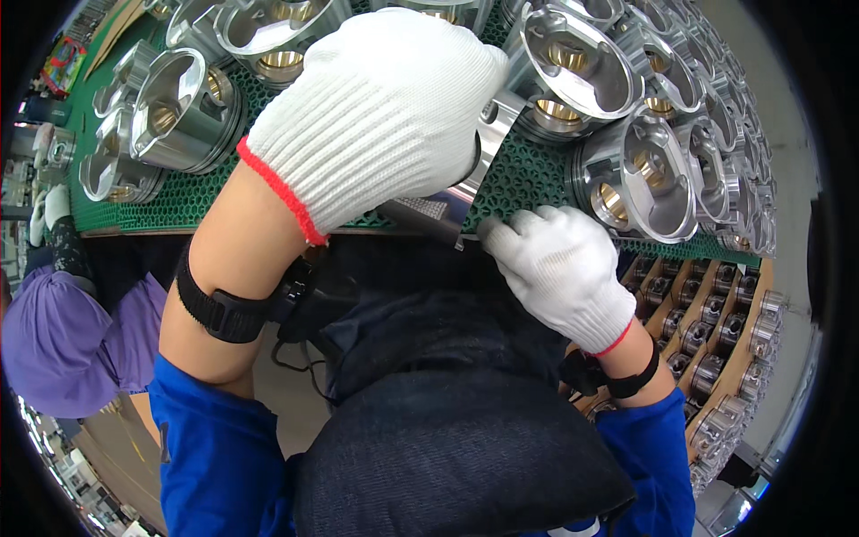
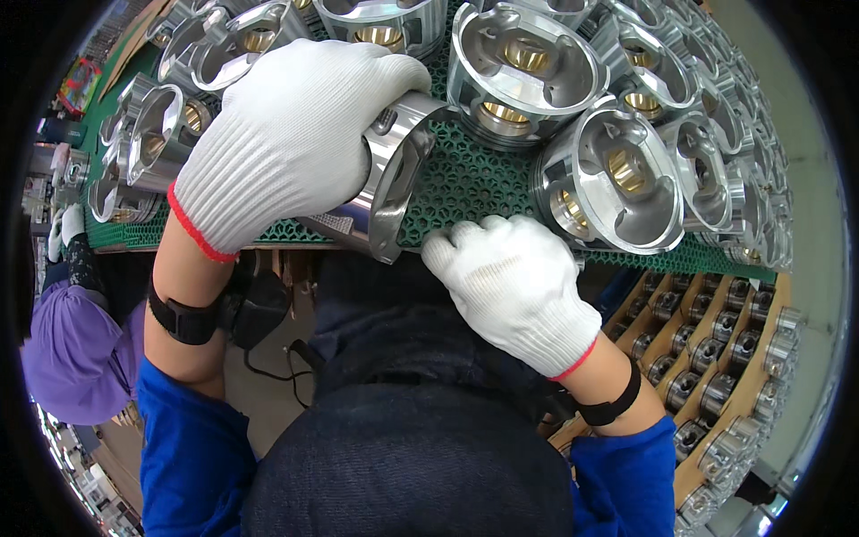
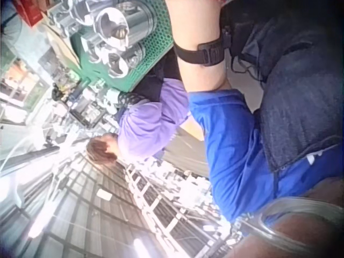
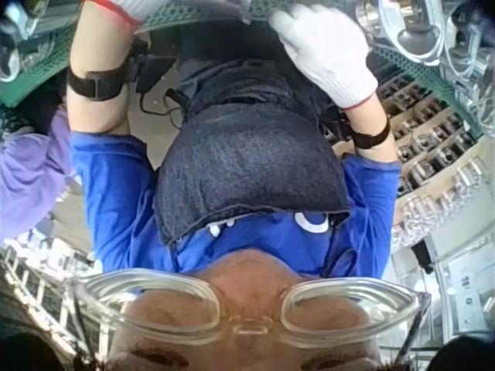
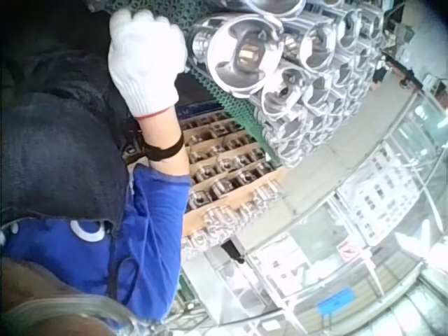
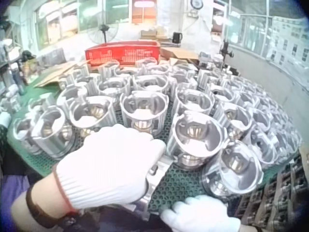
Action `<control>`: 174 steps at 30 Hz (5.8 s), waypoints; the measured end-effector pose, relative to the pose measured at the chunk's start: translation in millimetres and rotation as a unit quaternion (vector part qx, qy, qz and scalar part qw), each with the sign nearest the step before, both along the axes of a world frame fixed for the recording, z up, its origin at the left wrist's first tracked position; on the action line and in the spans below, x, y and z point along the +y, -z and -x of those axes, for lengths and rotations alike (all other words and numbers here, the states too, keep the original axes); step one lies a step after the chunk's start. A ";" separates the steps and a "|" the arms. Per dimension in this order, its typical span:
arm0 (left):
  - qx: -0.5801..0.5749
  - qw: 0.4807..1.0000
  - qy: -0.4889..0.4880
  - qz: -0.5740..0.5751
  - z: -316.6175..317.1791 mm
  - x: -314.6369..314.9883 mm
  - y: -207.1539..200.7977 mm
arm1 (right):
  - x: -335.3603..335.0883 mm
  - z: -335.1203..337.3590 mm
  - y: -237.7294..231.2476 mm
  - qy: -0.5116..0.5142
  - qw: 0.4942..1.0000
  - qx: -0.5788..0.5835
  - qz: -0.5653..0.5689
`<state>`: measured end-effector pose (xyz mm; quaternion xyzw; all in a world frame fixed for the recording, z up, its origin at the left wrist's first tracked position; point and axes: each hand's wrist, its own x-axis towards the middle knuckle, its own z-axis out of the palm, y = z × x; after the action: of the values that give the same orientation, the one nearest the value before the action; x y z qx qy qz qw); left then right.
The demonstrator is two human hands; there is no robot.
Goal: Organizing and inspecting engine pistons on a workstation.
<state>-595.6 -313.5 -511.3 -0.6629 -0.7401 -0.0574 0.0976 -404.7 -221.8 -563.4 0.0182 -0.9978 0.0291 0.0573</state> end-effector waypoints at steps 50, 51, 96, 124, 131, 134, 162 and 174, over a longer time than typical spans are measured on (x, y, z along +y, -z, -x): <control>-0.059 0.994 0.043 -0.078 -40.5 -25.0 -0.6 | -3.4 -6.5 2.8 0.061 0.889 0.168 0.421; -0.057 0.996 0.036 -0.052 -39.3 -20.8 -2.5 | -2.2 -5.4 0.9 0.063 0.889 0.166 0.422; -0.088 0.994 0.047 0.053 8.0 -131.2 15.5 | 8.2 0.8 42.6 0.113 0.667 0.061 0.733; 0.049 0.846 -0.423 -0.320 256.7 -288.5 0.6 | -15.7 16.5 32.0 0.259 0.696 0.102 0.662; -0.055 0.960 -0.269 -0.050 88.4 -148.7 -24.2 | -7.2 8.8 27.2 0.243 0.680 0.074 0.687; 0.003 0.948 -0.307 -0.079 99.9 -127.1 3.8 | -12.3 14.7 22.1 0.233 0.683 0.033 0.692; -0.045 0.990 0.049 -0.127 -28.9 -59.8 3.6 | 3.5 -21.5 8.5 0.064 0.851 0.111 0.509; -0.041 0.988 0.043 -0.141 -28.0 -61.2 10.8 | -12.0 18.4 6.4 0.051 0.844 0.165 0.508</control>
<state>-567.6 -374.7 -522.2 -0.6706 -0.6990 -0.1926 0.1569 -423.1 -233.8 -569.8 -0.0600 -0.8187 0.5255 0.2236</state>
